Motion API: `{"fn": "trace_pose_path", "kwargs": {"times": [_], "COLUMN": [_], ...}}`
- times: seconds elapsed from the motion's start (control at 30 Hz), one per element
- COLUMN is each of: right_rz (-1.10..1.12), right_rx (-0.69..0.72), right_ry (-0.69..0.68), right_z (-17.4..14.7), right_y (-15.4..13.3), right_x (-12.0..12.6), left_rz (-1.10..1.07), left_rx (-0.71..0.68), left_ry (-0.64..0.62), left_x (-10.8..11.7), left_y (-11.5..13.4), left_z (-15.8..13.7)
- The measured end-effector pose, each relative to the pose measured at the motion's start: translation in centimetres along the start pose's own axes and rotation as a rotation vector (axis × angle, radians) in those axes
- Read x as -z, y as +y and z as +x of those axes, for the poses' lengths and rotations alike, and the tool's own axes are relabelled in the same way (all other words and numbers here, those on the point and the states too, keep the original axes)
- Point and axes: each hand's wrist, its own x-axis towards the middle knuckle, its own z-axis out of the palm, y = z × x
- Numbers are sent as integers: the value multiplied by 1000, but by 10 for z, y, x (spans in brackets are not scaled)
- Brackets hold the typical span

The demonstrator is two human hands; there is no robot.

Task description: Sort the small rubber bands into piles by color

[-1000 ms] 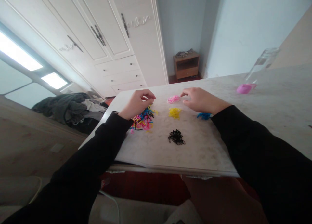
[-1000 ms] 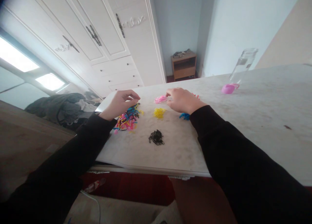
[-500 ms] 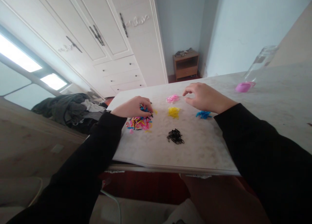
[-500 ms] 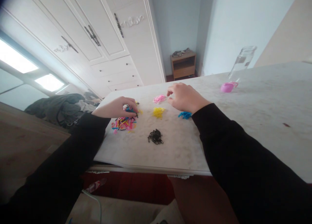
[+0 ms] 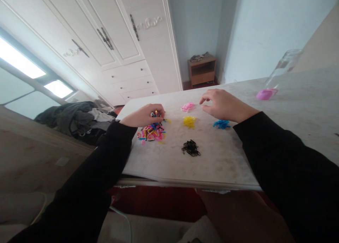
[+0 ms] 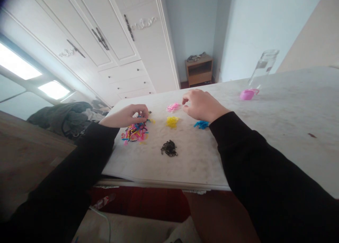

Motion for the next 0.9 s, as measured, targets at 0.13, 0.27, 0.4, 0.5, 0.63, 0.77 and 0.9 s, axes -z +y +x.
{"fn": "trace_pose_path", "kwargs": {"times": [0.13,0.27,0.4,0.5,0.63,0.77,0.9], "right_rz": [-5,-11,-5,-7,-5,-10,-16], "right_rx": [-12,-25,-29,-31,-37,-33,-32], "right_ry": [-8,-27,-28,-32,-42,-43,-37], "right_z": [-1,-1,0,0,-1,-1,0], "right_y": [-2,-3,-3,-4,-5,-5,-4], "right_x": [1,1,1,0,1,2,2], "left_rz": [-10,-49,-85,-82,-2,61,84], "left_rx": [29,-2,-32,-32,-13,-37,-36], "left_ry": [-7,-28,-51,-56,11,33,38], "left_x": [1,-1,-1,0,-2,-6,-9], "left_y": [3,4,2,2,2,-3,-6], "left_z": [-1,-1,-2,-2,-1,-1,0]}}
